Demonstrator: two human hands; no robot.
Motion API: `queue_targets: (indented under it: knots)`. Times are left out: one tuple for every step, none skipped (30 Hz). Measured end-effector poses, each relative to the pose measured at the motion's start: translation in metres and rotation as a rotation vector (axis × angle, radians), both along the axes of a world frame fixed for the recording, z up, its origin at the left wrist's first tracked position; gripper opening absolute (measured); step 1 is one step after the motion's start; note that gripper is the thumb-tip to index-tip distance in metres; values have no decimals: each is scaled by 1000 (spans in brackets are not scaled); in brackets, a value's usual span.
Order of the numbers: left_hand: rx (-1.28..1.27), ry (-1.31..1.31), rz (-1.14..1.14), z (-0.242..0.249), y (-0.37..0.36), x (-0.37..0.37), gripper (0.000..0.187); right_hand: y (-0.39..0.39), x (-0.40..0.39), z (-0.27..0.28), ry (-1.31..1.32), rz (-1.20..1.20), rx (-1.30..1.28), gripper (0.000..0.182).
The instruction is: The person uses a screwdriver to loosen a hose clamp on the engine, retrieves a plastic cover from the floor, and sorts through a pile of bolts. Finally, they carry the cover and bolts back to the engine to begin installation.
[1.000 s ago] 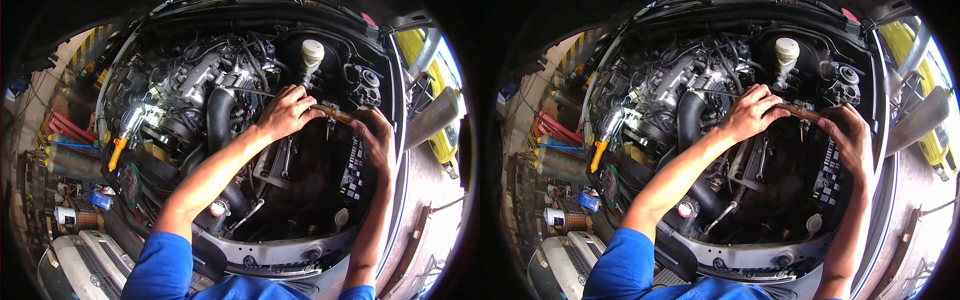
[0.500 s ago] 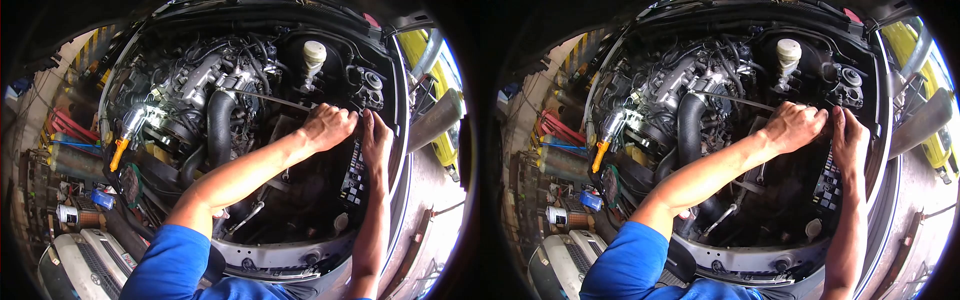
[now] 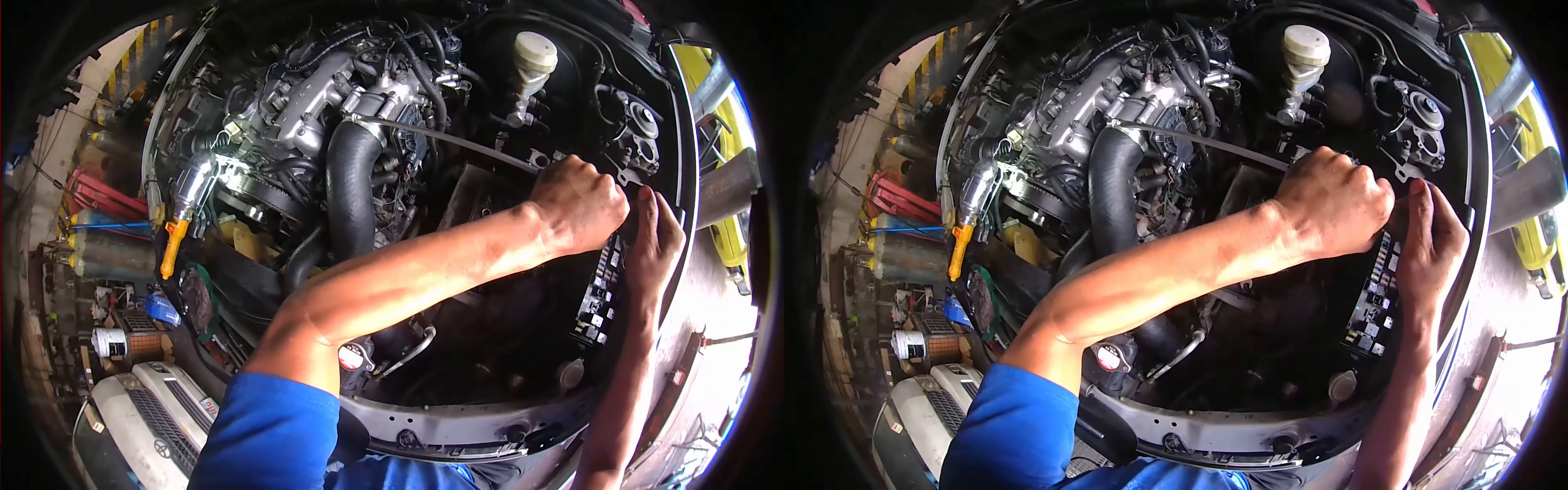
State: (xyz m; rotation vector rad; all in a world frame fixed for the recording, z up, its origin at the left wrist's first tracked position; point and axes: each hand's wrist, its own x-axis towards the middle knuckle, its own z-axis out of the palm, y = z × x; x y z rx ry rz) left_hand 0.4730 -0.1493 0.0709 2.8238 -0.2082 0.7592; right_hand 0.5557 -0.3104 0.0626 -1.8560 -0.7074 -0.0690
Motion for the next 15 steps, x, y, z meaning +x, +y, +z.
queue_targets:
  knots:
    - [-8, 45, -9, 3, 1, 0, 9, 1, 0, 0, 0, -5, -10, 29]
    - [-14, 93, -16, 7, 2, -1, 9, 1, 0, 0, 0, -11, -19, 29]
    - [8, 145, -17, 12, 2, -2, 10, 1, -1, 1, 1, -16, -29, 30]
    - [-3, 156, -18, 12, 3, -3, 11, 3, -6, 5, 3, -30, -34, 30]
    - [-13, 162, -17, 15, 3, -4, 12, 4, -8, 7, -8, -17, -35, 29]
    - [-23, 167, -18, 17, 2, -5, 13, 4, -9, 10, -19, -5, -36, 29]
    - [-34, 202, -16, 21, 2, -6, 15, 6, -10, 11, -73, -10, -33, 28]
    - [-24, 208, -16, 24, 1, -7, 16, 5, -10, 9, -84, -19, -32, 28]
    - [-25, 253, -14, 26, 2, -7, 17, 8, -11, 11, -82, -25, -34, 28]
    - [-31, 303, -11, 28, 2, -7, 17, 9, -13, 11, -76, -30, -41, 28]
    - [-33, 346, -9, 29, 2, -6, 19, 6, -10, 10, -46, -15, -89, 30]
    - [-23, 382, -12, 32, 3, -5, 19, 8, -12, 10, -43, -23, -61, 30]
    - [-36, 346, -10, 33, 4, -6, 20, 9, -16, 16, -86, -25, -51, 31]
    - [-55, 314, -10, 34, 2, -8, 21, 7, -20, 22, -125, -26, -47, 31]
    - [-24, 309, -5, 34, 2, -11, 23, 7, -19, 23, -118, -19, -63, 32]
